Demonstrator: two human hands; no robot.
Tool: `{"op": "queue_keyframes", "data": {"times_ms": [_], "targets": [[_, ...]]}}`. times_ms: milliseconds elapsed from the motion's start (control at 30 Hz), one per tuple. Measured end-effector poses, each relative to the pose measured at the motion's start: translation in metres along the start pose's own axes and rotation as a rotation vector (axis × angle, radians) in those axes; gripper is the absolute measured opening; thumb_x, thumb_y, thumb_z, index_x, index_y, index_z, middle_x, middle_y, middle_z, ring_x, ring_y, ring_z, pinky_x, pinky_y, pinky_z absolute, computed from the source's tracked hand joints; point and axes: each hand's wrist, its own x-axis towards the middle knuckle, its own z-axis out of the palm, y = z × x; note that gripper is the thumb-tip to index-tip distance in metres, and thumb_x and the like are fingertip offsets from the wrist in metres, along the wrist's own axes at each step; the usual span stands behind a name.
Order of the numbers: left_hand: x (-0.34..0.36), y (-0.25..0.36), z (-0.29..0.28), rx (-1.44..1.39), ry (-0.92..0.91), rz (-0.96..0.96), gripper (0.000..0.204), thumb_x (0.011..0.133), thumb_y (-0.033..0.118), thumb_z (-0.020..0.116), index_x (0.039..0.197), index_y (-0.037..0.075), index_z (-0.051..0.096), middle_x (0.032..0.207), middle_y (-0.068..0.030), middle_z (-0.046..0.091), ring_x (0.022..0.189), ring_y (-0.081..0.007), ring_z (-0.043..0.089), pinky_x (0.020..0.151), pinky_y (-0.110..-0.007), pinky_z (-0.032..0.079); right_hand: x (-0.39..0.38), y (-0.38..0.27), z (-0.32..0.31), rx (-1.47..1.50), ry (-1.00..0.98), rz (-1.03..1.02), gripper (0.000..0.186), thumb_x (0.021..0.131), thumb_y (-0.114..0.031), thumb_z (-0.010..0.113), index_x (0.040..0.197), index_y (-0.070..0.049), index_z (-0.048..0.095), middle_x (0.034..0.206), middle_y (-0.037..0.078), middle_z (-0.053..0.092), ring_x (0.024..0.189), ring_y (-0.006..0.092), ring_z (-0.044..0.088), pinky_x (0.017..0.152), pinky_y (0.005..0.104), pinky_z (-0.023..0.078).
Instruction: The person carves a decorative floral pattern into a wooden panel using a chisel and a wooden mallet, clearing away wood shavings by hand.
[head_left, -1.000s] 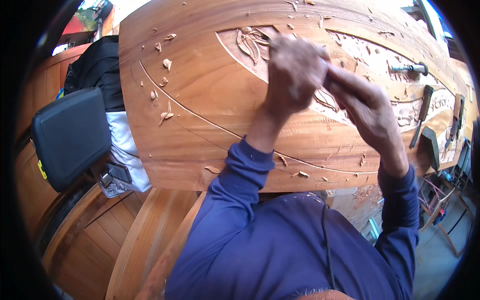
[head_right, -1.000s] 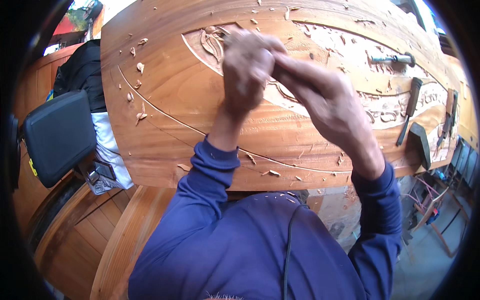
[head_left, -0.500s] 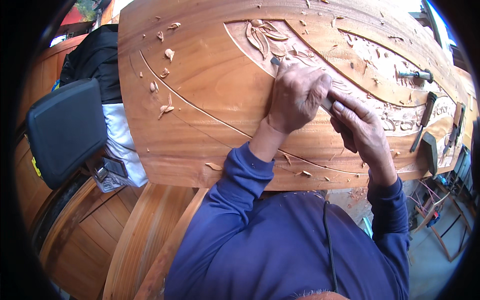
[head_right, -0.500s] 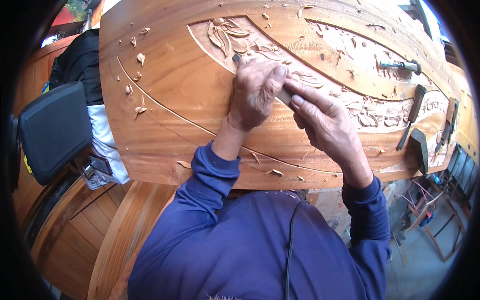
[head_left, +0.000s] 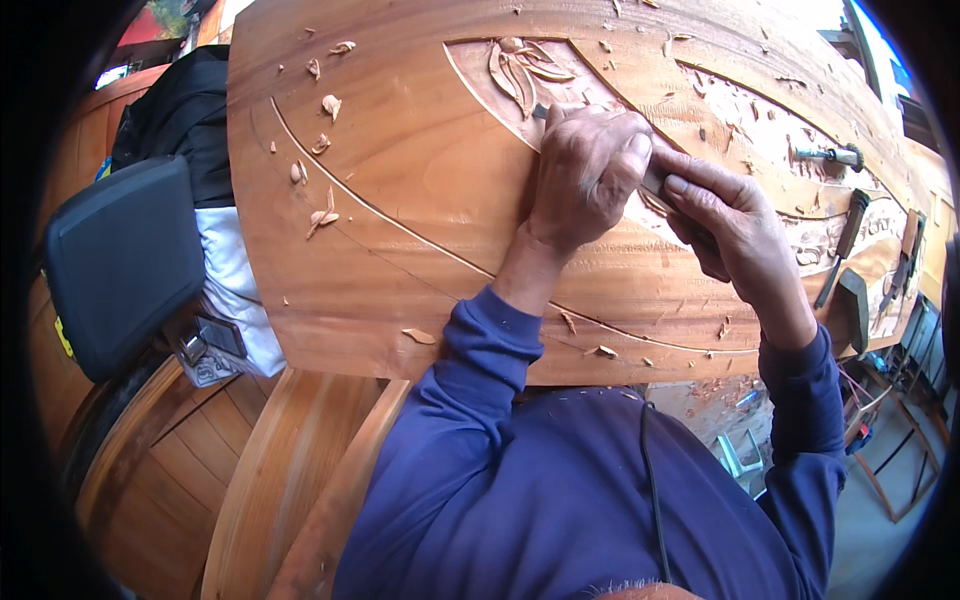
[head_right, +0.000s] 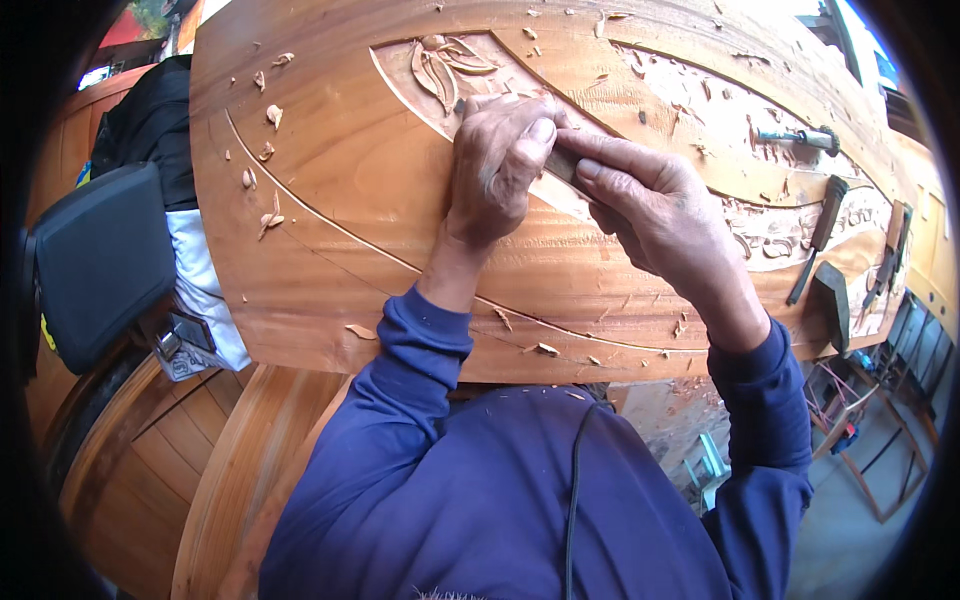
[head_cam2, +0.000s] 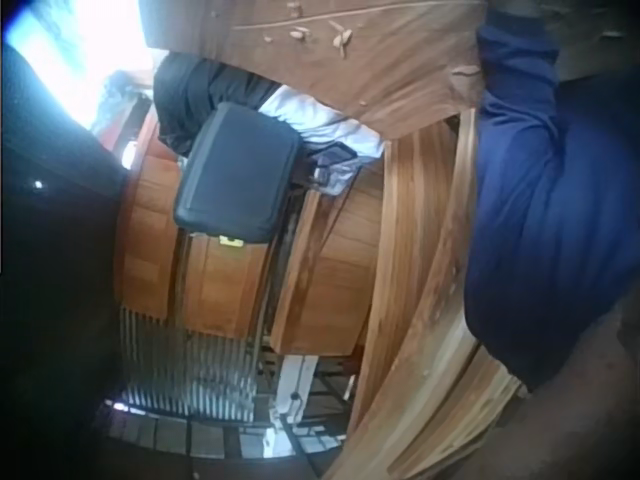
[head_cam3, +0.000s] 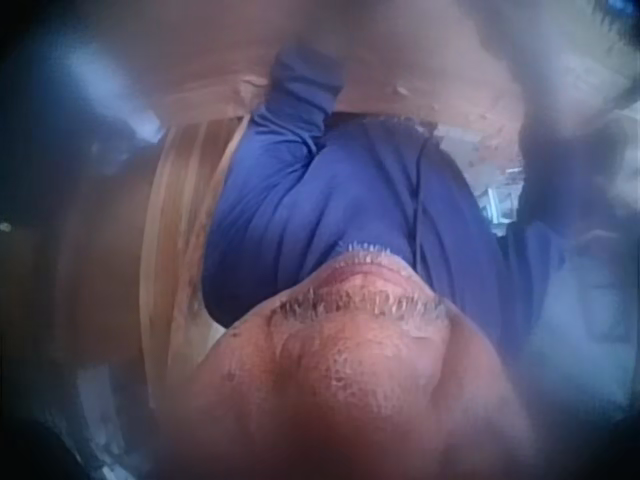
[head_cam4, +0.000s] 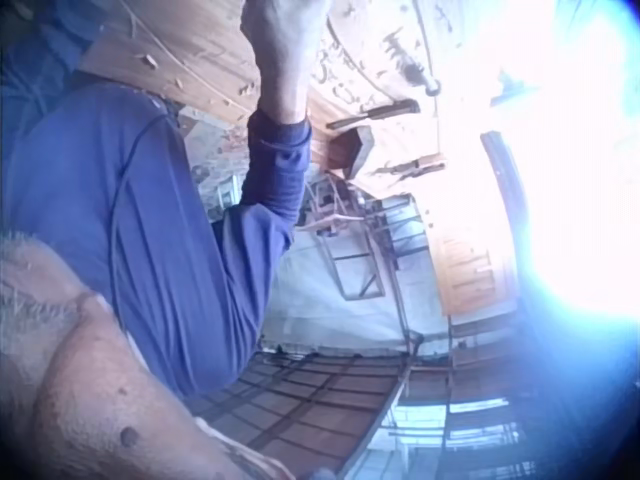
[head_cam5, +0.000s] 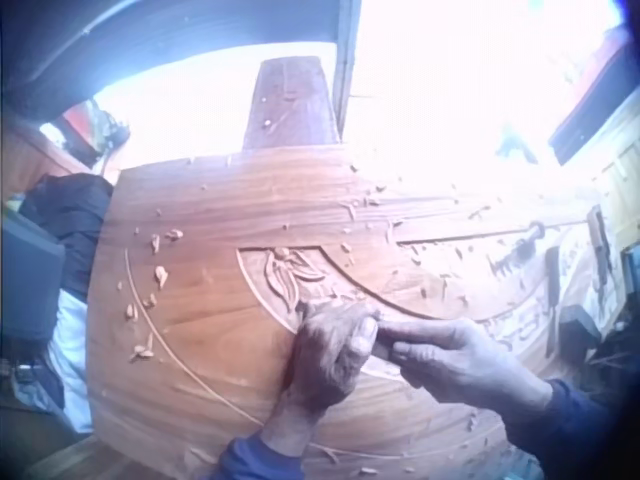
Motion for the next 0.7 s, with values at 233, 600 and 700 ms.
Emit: {"op": "queue_keyframes", "data": {"times_ms": [233, 600, 700], "targets": [[-0.003, 0.012, -0.004, 0.044, -0.078, 0.113, 0.037, 0.094, 0.032, 0.051, 0.087, 0.000, 0.067, 0.081, -0.0177, 0.066, 0.079, -0.0365, 0.063, 0.083, -0.046, 0.043, -0.021, 0.019, -0.002, -0.031, 0.075, 0.017, 0.034, 0.106, -0.020, 0.063, 0.138, -0.010, 0.067, 0.083, -0.003, 0.059, 0.070, 0.0015, 0.050, 0.053, 0.0171, 0.036], [-0.016, -0.010, 0.000, -0.010, 0.018, 0.054, 0.042, 0.104, 0.028, 0.038, 0.079, 0.003, 0.060, 0.072, -0.0142, 0.065, 0.068, -0.0347, 0.063, 0.072, -0.044, 0.046, -0.026, 0.010, 0.044, 0.177, 0.071, 0.049, 0.038, 0.106, -0.008, 0.058, 0.144, -0.005, 0.061, 0.082, -0.006, 0.053, 0.068, 0.0025, 0.043, 0.057, 0.0182, 0.037], [-0.013, 0.000, -0.004, -0.073, -0.021, -0.031, 0.037, 0.100, 0.026, 0.046, 0.078, 0.001, 0.063, 0.074, -0.0148, 0.066, 0.068, -0.0325, 0.064, 0.072, -0.042, 0.047, -0.029, 0.013, 0.031, 0.132, 0.046, 0.093, 0.037, 0.106, -0.009, 0.058, 0.143, -0.004, 0.061, 0.085, -0.005, 0.055, 0.071, 0.0034, 0.045, 0.060, 0.0187, 0.038]]}}
